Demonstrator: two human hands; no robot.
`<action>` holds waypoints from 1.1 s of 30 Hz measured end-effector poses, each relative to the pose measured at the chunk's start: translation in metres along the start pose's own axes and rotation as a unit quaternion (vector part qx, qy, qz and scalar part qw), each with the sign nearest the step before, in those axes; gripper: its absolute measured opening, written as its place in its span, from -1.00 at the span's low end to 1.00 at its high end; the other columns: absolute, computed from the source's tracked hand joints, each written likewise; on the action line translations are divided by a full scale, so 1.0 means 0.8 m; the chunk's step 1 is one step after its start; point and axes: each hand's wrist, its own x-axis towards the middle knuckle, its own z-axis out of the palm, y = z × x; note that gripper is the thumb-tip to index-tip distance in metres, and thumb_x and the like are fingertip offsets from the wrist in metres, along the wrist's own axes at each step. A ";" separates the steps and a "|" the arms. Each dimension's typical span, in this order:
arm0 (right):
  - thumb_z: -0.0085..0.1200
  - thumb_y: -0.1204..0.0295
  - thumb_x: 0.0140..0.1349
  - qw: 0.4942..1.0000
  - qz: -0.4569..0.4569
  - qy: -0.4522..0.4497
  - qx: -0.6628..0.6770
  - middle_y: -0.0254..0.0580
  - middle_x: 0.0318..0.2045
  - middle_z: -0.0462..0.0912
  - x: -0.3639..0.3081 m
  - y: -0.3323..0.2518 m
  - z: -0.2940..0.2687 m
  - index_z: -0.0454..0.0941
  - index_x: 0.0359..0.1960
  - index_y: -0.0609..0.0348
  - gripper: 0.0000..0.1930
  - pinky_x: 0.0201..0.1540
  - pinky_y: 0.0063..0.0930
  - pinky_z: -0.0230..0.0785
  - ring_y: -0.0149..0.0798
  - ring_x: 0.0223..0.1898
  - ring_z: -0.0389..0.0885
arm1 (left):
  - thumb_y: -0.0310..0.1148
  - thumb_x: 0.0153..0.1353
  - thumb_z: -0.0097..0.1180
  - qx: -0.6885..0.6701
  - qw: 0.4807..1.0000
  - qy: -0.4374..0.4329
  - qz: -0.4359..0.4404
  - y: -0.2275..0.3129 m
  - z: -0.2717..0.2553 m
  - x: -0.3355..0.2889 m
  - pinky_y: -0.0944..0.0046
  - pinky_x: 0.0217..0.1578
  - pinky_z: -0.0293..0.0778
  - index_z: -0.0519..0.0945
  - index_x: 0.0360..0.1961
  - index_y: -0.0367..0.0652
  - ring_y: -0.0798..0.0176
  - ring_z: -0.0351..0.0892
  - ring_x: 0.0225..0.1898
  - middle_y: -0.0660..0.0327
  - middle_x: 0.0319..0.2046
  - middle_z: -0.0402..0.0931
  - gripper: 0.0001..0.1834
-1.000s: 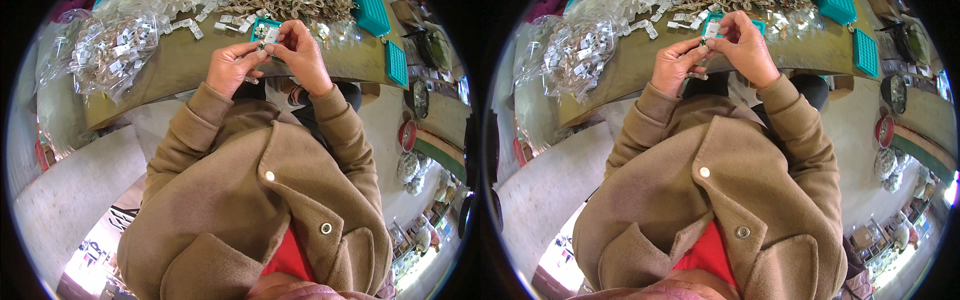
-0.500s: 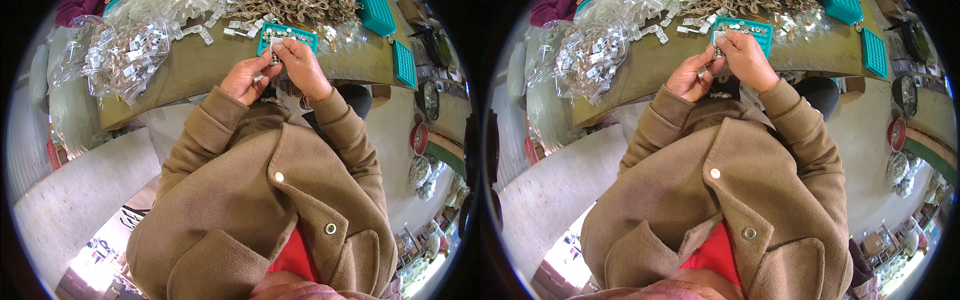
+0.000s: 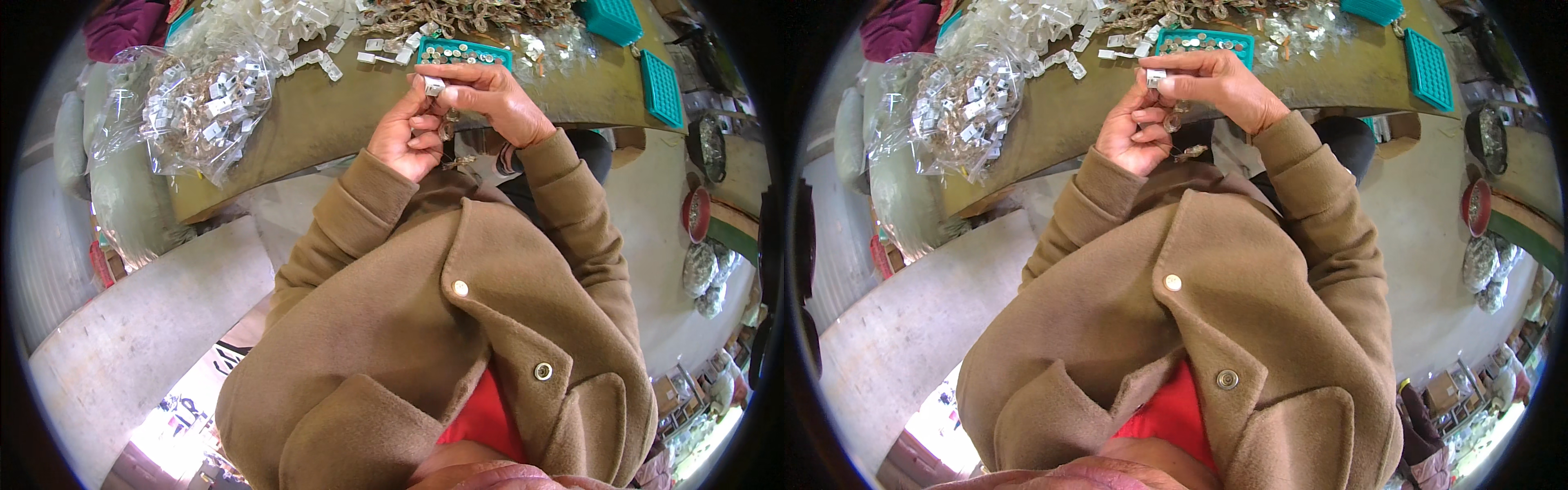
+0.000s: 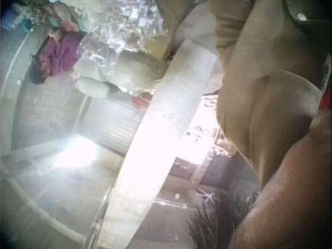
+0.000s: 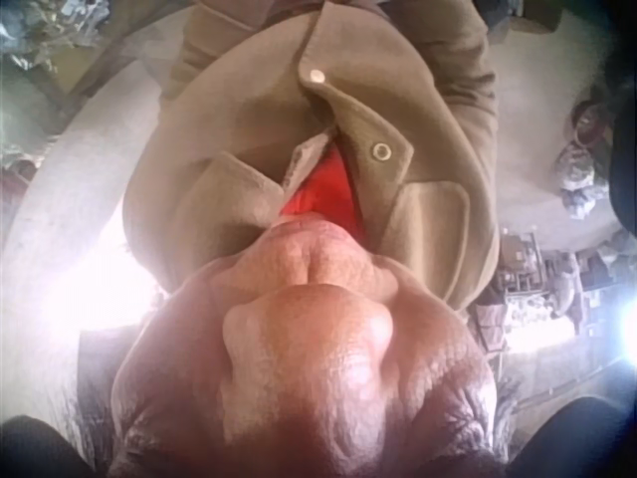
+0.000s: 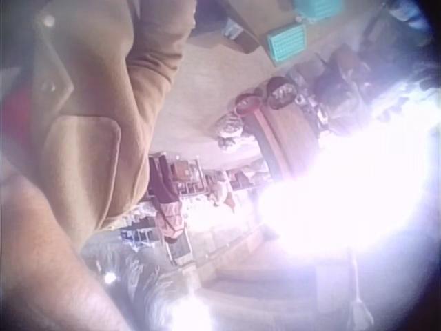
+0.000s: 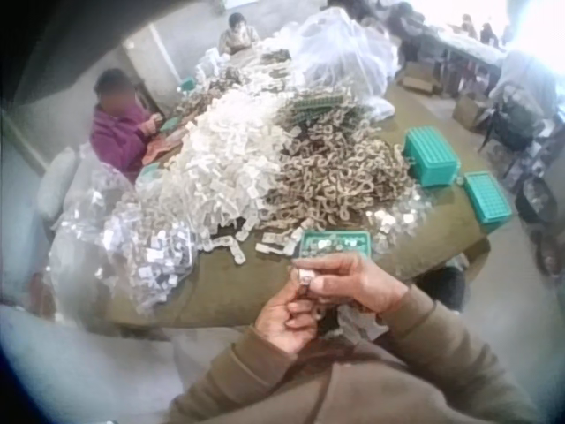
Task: The person repeatedly picks small white rectangular components and metallic parts from a table, inserts the metallic parts into the white components, and places the assembled units into a teal tray. The person works one at a time, handling each component individually.
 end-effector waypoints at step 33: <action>0.25 0.27 0.12 0.677 -0.198 0.288 -0.648 -0.37 0.11 0.50 -0.146 0.068 -0.107 0.67 -0.05 -0.21 -0.69 0.33 -0.13 0.03 -0.13 0.26 0.32 | -0.32 0.37 0.03 0.374 0.924 -0.023 0.070 -0.036 0.021 0.022 0.44 -0.43 0.54 0.61 -0.07 -0.34 0.47 0.56 -0.48 0.34 -0.51 0.53 -0.70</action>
